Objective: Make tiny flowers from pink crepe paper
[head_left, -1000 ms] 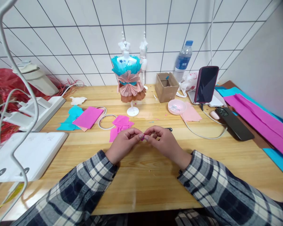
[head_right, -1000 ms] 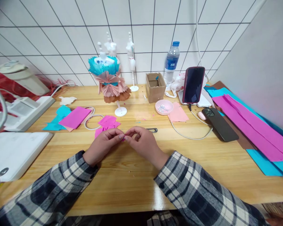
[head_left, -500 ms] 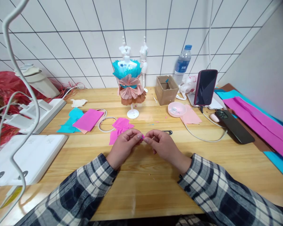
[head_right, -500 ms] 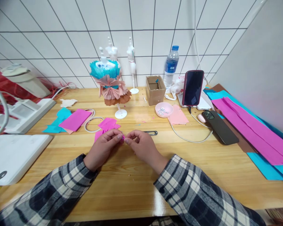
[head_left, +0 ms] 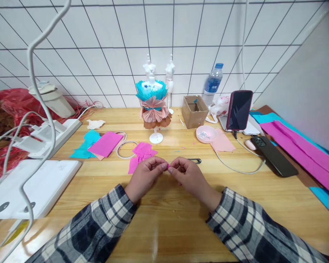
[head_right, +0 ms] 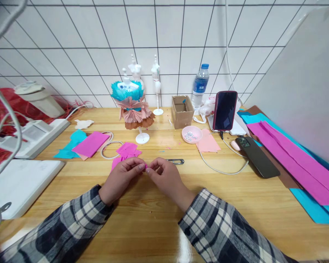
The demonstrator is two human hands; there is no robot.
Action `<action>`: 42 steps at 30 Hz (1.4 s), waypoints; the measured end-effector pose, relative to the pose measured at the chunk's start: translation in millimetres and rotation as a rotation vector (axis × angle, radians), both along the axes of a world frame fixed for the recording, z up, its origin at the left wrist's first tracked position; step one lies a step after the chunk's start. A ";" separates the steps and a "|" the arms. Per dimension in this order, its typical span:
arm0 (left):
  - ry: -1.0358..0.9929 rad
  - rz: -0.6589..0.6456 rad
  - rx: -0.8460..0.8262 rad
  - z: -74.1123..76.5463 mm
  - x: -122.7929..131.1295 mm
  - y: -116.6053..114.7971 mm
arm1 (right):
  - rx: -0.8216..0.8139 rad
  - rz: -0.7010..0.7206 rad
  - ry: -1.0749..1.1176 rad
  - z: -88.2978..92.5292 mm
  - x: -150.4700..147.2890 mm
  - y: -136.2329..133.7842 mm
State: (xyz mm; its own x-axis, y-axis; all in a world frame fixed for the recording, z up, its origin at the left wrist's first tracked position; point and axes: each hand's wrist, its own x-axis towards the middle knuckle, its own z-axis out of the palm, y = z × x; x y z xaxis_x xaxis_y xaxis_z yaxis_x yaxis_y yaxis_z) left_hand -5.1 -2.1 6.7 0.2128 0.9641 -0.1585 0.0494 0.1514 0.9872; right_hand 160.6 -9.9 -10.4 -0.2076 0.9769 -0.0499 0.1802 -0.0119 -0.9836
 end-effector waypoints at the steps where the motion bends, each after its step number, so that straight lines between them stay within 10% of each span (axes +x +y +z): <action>1: -0.011 0.011 -0.008 -0.3 0.8 -0.2 | -0.001 0.006 0.001 -0.5 -0.7 -0.1; 20: 0.060 -0.115 -0.068 -0.3 1.6 -4.8 | -0.222 -0.116 0.324 3.4 -1.0 3.7; 42: 0.091 -0.050 -0.031 3.8 3.0 -4.6 | -0.120 -0.038 0.183 2.0 0.0 1.7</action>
State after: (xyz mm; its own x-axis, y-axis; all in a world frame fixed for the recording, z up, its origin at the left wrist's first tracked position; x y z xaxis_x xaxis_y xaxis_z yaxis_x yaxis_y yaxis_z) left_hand -2.1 -6.7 10.5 0.2438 0.9471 -0.2088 0.1464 0.1769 0.9733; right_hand 160.6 -8.2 -8.4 -0.1872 0.9736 -0.1307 -0.0044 -0.1339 -0.9910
